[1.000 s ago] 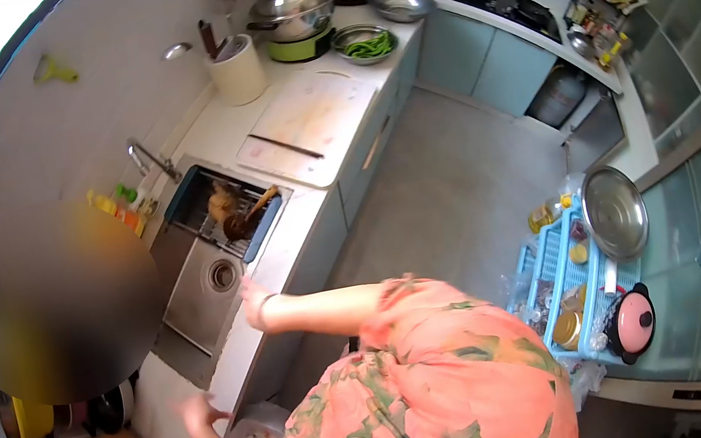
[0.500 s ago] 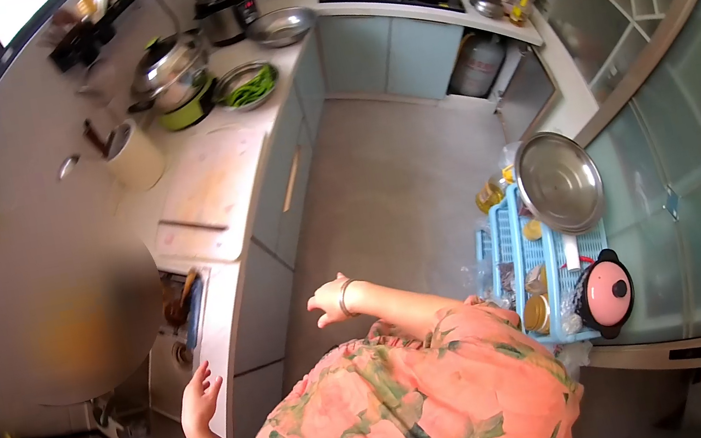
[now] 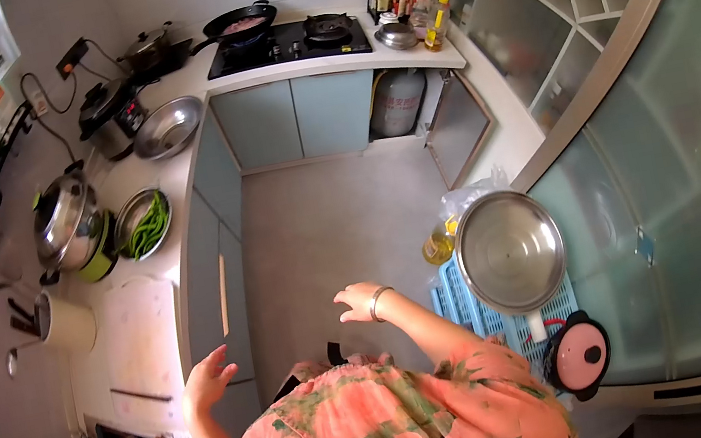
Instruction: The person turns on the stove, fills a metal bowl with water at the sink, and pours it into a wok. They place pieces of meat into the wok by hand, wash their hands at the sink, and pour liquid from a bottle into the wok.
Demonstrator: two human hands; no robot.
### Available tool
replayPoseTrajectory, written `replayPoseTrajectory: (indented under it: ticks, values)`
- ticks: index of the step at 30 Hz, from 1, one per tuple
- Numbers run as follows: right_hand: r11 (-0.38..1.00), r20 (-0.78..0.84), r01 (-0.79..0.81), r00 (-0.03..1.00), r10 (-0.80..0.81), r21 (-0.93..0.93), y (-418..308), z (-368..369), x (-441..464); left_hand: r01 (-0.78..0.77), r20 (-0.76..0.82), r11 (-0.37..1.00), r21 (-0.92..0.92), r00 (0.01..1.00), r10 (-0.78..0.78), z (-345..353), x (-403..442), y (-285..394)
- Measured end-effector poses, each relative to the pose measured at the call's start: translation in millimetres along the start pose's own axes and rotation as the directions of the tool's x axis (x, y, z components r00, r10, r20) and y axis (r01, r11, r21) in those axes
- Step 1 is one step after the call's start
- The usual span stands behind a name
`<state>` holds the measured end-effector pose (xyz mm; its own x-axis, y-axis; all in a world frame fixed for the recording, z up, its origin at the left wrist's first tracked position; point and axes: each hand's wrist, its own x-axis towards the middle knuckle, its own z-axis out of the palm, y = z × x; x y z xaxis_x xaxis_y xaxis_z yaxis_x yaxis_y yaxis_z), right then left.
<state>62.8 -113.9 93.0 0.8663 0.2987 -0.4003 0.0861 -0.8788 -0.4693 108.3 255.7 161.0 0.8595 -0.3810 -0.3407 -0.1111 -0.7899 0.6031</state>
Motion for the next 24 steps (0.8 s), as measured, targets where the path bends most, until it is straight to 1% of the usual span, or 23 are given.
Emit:
replayPoseTrajectory:
  ticks: [1,2,3,5,6,7,8,9,10,11,12,13,14,15,16,17,18,19,21,22,24]
  values:
    - [0.999,-0.02,-0.025,0.999,0.026,0.026,15.5,-9.1,3.6,-0.014,0.049,1.0,-0.009,0.999,0.015,-3.8,24.4,5.8]
    - [0.997,-0.076,-0.044,0.996,0.049,0.069,31.2,-16.5,7.5,-0.047,0.08,0.997,0.067,0.996,0.041,-9.2,50.3,13.2]
    - [0.997,-0.083,-0.051,0.995,0.056,0.064,46.8,-26.5,13.2,-0.057,0.079,0.996,0.065,0.995,0.052,-12.8,79.2,18.4]
    - [0.978,-0.15,-0.106,0.98,0.133,0.178,75.2,-47.0,25.7,-0.226,0.058,0.944,0.241,0.974,0.219,-19.6,137.6,26.1]
    - [0.967,-0.135,-0.164,0.972,0.192,0.193,87.6,-63.2,33.7,-0.237,0.061,0.939,0.248,0.971,0.229,-28.4,170.2,38.8]
    - [0.964,-0.141,-0.17,0.97,0.2,0.204,104.6,-72.8,42.2,-0.255,0.113,0.942,0.218,0.965,0.235,-36.1,201.6,56.6]
    - [0.943,-0.156,-0.214,0.953,0.258,0.254,121.8,-77.9,49.0,-0.267,0.174,0.945,0.188,0.956,0.236,-41.4,227.9,70.0]
    - [0.922,-0.18,-0.251,0.933,0.312,0.294,137.1,-93.7,58.3,-0.278,0.18,0.941,0.195,0.953,0.245,-47.8,258.1,81.2]
    - [0.921,-0.195,-0.253,0.928,0.317,0.296,149.1,-110.0,65.8,-0.331,0.192,0.916,0.225,0.937,0.291,-51.8,291.9,92.2]
    - [0.903,-0.2,-0.315,0.903,0.38,0.293,159.4,-125.3,71.5,-0.382,0.204,0.889,0.252,0.919,0.337,-57.5,325.3,105.8]
    - [0.877,-0.197,-0.381,0.874,0.445,0.291,168.7,-140.7,76.7,-0.393,0.208,0.885,0.25,0.914,0.347,-64.3,355.5,121.8]
    - [0.871,-0.195,-0.392,0.868,0.457,0.296,176.6,-157.8,81.9,-0.465,0.231,0.849,0.252,0.88,0.414,-71.1,383.5,139.2]
    - [0.844,-0.237,-0.401,0.835,0.497,0.356,186.6,-173.2,87.1,-0.535,0.253,0.807,0.25,0.841,0.479,-73.9,410.5,156.8]
    - [0.815,-0.274,-0.405,0.799,0.536,0.415,197.6,-187.1,92.2,-0.542,0.264,0.805,0.243,0.835,0.483,-75.1,435.3,175.4]
    - [0.81,-0.273,-0.411,0.794,0.544,0.419,208.6,-200.4,97.0,-0.605,0.294,0.752,0.262,0.792,0.535,-78.0,459.1,196.4]
    - [0.791,-0.34,-0.4,0.744,0.575,0.462,219.4,-206.4,101.3,-0.662,0.328,0.695,0.28,0.747,0.579,-77.5,480.2,214.3]
    - [0.772,-0.399,-0.387,0.689,0.605,0.504,230.8,-211.9,106.7,-0.693,0.352,0.671,0.264,0.716,0.602,-73.6,499.8,232.2]
    - [0.766,-0.393,-0.39,0.687,0.611,0.511,239.4,-222.4,111.0,-0.695,0.361,0.67,0.262,0.714,0.6,-70.4,519.6,249.2]
    - [0.685,-0.398,-0.366,0.605,0.69,0.63,262.9,-240.4,121.4,-0.757,0.455,0.641,0.129,0.619,0.64,-55.7,561.1,276.1]
    - [0.685,-0.4,-0.365,0.603,0.69,0.631,281.5,-251.3,128.8,-0.758,0.455,0.639,0.13,0.618,0.641,-53.3,578.4,291.8]
    - [0.669,-0.443,-0.342,0.542,0.714,0.66,325.9,-264.9,144.8,-0.751,0.487,0.66,0.033,0.589,0.645,-46.6,610.8,317.8]
